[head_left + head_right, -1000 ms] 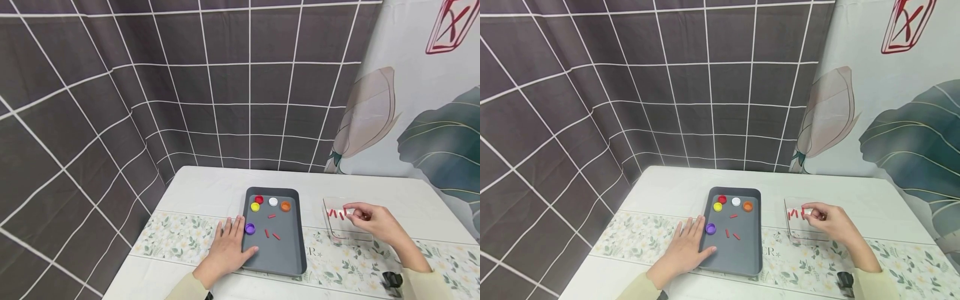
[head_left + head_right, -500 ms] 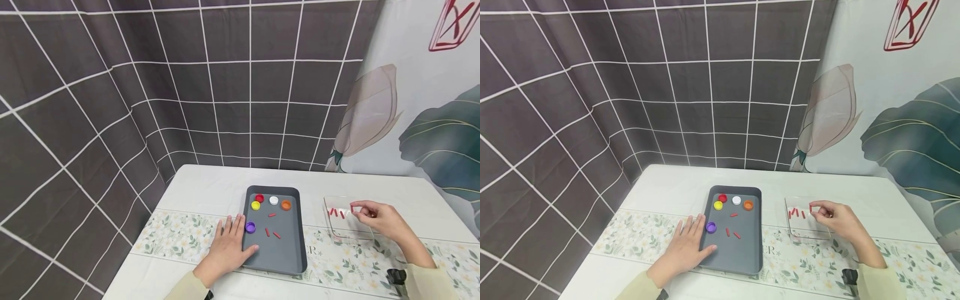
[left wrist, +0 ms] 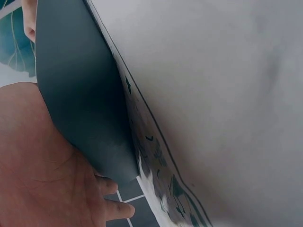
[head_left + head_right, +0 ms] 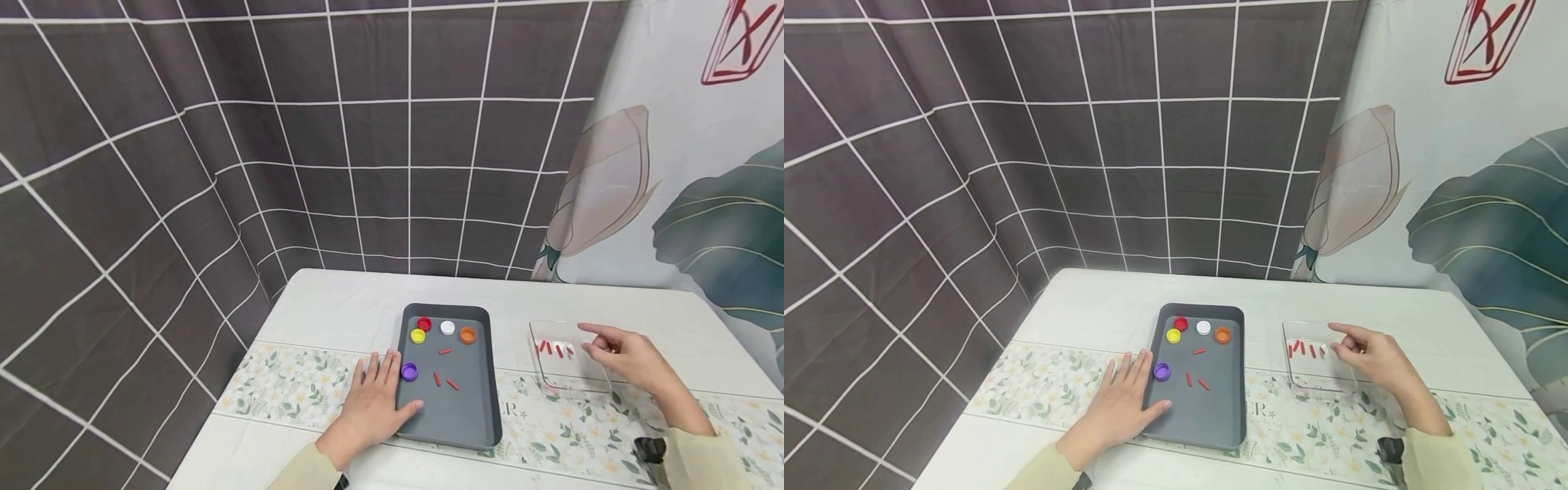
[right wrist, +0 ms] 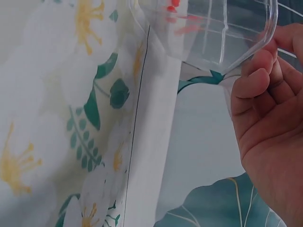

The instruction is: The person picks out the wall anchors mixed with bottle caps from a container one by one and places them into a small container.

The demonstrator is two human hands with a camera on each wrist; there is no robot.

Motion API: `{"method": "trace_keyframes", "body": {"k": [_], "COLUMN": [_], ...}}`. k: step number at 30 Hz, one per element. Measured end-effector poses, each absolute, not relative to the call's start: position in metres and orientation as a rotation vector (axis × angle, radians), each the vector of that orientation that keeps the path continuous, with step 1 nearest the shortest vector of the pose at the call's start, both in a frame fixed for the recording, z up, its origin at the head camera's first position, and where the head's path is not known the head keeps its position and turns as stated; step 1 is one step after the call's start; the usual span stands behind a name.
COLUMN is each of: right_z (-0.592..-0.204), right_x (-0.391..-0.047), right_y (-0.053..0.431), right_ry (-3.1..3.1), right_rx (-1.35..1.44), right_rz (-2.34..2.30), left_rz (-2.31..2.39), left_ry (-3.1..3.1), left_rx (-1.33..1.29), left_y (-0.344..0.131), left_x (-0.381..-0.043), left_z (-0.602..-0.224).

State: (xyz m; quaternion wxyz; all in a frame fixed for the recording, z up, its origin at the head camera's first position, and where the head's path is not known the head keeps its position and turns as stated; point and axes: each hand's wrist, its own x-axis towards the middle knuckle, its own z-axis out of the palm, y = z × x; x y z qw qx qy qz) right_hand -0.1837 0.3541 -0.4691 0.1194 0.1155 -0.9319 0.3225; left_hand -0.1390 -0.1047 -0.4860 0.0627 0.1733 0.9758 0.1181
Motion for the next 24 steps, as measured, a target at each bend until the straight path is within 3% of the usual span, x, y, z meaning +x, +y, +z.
{"method": "trace_keyframes", "body": {"k": [7, 24], "right_z": [-0.463, -0.466], "right_x": [-0.18, -0.179], "right_y": [0.337, 0.268], "right_ry": [-2.718, -2.567], "right_rx": [0.344, 0.709], "right_rz": [0.994, 1.168], "left_rz": [0.357, 0.364], "left_ry": [2.951, 2.943], "left_rx": [0.526, 0.521], "left_y": [-0.105, -0.104], "left_x": [-0.139, -0.14], "left_z": [-0.486, -0.486]}}
